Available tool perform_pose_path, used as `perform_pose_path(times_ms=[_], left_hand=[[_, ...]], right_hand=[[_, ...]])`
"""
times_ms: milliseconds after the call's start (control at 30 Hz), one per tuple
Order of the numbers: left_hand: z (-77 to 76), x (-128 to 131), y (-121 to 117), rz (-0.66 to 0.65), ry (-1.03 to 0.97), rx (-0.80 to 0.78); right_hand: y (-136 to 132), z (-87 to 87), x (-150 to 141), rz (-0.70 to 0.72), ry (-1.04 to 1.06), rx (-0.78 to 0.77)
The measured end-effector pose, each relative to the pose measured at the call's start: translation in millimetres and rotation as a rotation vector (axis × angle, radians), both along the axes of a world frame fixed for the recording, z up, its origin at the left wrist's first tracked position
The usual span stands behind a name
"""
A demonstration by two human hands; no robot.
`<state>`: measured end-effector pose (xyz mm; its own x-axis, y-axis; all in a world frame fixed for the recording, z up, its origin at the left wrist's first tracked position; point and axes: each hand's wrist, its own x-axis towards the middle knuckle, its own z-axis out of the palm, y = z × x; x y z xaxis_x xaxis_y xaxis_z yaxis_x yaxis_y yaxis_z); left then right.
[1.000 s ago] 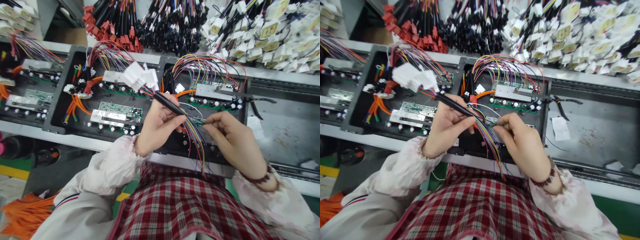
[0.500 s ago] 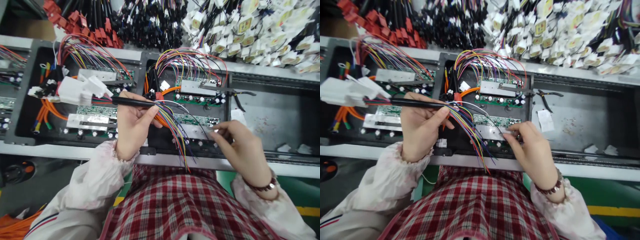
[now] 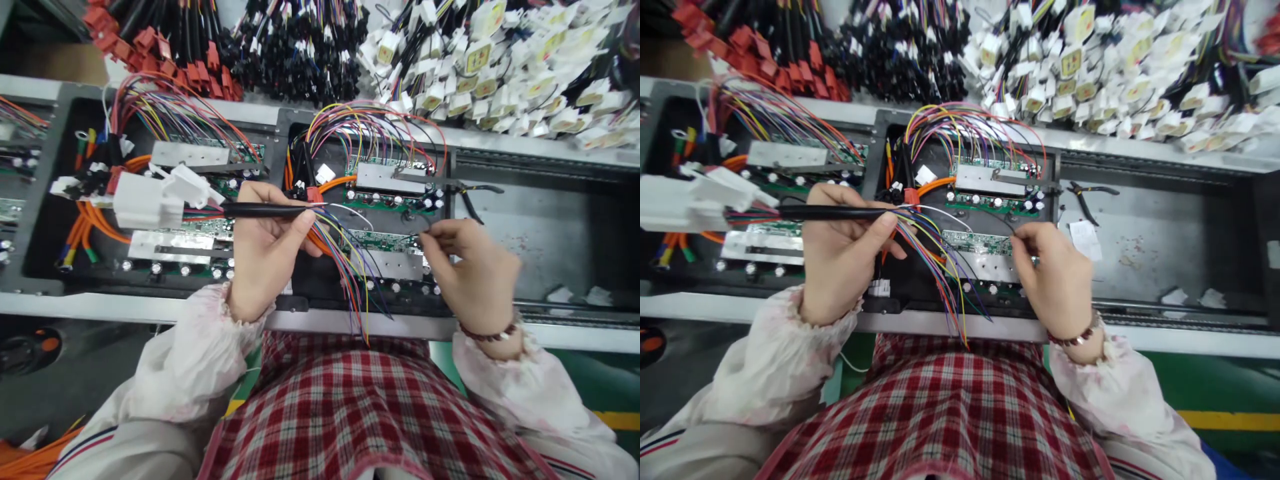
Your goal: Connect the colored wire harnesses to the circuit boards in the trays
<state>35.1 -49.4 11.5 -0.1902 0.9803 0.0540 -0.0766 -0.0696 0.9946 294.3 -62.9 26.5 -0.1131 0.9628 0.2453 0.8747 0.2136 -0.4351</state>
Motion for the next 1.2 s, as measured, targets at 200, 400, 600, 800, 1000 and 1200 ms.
perform_pose_path(times_ms=[200,400,600,800,1000,1200], left_hand=[[-2.9,-1,4,0.032,0.039,0.033],[4.6,1,2,0.041,-0.148,-0.065],[2.1,1,2,0.03,-0.192,-0.063],[1.3,1,0,0.01,-0.104,-0.064],[1.4,0,0,0.025,-0.131,-0.065],[-0.7,-1,2,0.026,-0.15,-0.067]], right_hand=[[5,-16.3,-1,-0.04,0.005,-0.011],[4,-12.0,0,-0.025,0.048,-0.079],[6,-9.2,1,-0.019,0.072,-0.135],[7,-5.3,1,-0.018,0.063,-0.154],[9,-2.2,2,0.01,0.083,-0.186],[12,0.1,1,0.02,0.073,-0.179]])
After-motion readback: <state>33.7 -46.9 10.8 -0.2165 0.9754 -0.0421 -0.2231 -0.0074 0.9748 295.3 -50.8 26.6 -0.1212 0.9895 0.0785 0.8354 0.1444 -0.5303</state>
